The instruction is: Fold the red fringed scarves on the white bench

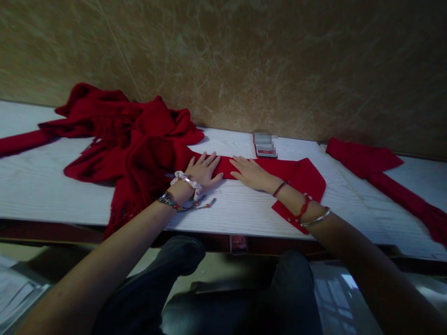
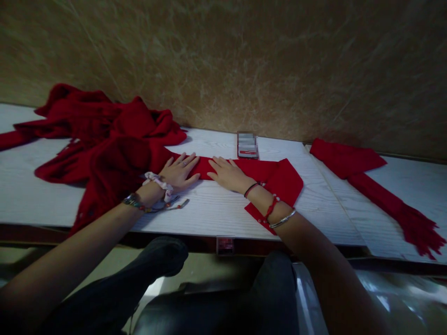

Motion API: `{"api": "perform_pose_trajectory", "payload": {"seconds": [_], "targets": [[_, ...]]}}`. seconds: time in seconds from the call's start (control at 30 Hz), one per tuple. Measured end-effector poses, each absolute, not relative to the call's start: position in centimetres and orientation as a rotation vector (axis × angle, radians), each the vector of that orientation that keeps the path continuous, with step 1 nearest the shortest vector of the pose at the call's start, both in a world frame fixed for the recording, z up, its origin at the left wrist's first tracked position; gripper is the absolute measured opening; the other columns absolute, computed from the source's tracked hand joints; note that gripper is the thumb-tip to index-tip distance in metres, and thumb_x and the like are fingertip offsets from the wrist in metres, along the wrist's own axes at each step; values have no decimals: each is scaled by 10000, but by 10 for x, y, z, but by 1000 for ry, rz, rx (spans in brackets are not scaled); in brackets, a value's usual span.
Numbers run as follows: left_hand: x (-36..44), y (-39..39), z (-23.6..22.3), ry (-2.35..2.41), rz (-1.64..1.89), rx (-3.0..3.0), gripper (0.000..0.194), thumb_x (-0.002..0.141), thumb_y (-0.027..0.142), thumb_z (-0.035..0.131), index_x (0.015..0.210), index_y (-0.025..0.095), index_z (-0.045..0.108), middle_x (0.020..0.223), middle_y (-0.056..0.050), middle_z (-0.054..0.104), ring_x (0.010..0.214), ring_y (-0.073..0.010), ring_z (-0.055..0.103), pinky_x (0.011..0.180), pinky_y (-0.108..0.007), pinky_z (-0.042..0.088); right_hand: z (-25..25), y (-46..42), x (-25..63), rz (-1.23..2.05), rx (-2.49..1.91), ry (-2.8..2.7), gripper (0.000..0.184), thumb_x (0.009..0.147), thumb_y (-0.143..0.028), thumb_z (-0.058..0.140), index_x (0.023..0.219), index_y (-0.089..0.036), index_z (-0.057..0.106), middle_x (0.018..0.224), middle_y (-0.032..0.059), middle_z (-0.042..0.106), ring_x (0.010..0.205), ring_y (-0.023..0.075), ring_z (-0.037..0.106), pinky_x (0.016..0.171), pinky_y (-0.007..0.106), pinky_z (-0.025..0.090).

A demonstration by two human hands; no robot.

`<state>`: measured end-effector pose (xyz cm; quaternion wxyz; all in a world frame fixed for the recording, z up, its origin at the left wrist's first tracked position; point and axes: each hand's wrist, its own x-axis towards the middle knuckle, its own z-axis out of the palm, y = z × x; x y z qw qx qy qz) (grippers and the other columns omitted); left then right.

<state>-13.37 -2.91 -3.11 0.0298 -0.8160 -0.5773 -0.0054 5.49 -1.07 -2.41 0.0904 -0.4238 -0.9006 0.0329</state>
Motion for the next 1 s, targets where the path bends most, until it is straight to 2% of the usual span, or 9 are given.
{"api": "perform_pose_trajectory", "payload": {"seconds": [0.1, 0.2, 0.33, 0.5, 0.73, 0.87, 0.93, 1.0], "targets": [[-135, -30, -31, -1864, -2, -2474, 661, 867, 531, 268, 1419, 172, 212, 1485, -68, 153, 1340, -344, 141, 1017, -587, 196, -31, -18, 70, 108, -1377, -2745, 552, 911, -400, 292, 1399, -142, 275, 1471, 99, 231, 1345, 264, 195, 1072, 511, 189], [-134, -30, -29, -1920, 4, -2461, 689, 853, 575, 269, 1419, 187, 216, 1486, -82, 149, 1334, -370, 137, 1008, -605, 187, -28, -22, 103, 160, -1499, -2753, 577, 905, -419, 273, 1414, -151, 234, 1480, 90, 198, 1352, 257, 164, 1076, 506, 182], [-133, -30, -27, -1923, 30, -2470, 685, 855, 572, 269, 1422, 191, 205, 1486, -81, 154, 1336, -370, 124, 1004, -605, 188, -21, -18, 127, 246, -1613, -2731, 592, 889, -425, 290, 1401, -128, 270, 1469, 114, 228, 1344, 256, 191, 1071, 482, 227], [-134, -30, -27, -1889, 24, -2461, 675, 862, 548, 270, 1419, 170, 217, 1482, -92, 163, 1340, -348, 136, 1025, -581, 177, -16, -13, 85, 144, -1455, -2638, 626, 893, -411, 288, 1371, -7, 285, 1444, 189, 262, 1339, 255, 218, 1078, 424, 235], [-137, -31, -28, -1870, 60, -2480, 662, 876, 566, 240, 1423, 195, 205, 1483, -81, 164, 1348, -315, 140, 1036, -552, 200, -34, -19, 42, 18, -1357, -2680, 554, 912, -347, 268, 1374, -44, 301, 1451, 144, 271, 1337, 256, 223, 1079, 449, 199], [-166, -40, -17, -1883, 59, -2300, 589, 880, 584, 244, 1365, 269, 354, 1481, -61, 183, 1350, -337, 111, 1050, -576, 104, -37, -20, 46, -8, -1355, -2674, 557, 914, -362, 253, 1373, -51, 308, 1449, 142, 275, 1332, 254, 238, 1072, 446, 218], [-193, -49, -5, -1906, -13, -2144, 574, 878, 567, 290, 1343, 250, 396, 1491, -68, 139, 1351, -356, 60, 1044, -588, 108, -37, -21, 46, -27, -1357, -2673, 559, 915, -360, 248, 1369, -40, 313, 1443, 148, 285, 1326, 260, 253, 1069, 448, 225], [-224, -56, 10, -1922, -108, -2008, 614, 863, 537, 369, 1378, 204, 335, 1494, -101, 103, 1345, -374, 61, 1052, -561, 140, -37, -21, 46, -39, -1353, -2661, 555, 914, -360, 253, 1365, -43, 323, 1436, 150, 299, 1321, 262, 266, 1066, 454, 232]]}}
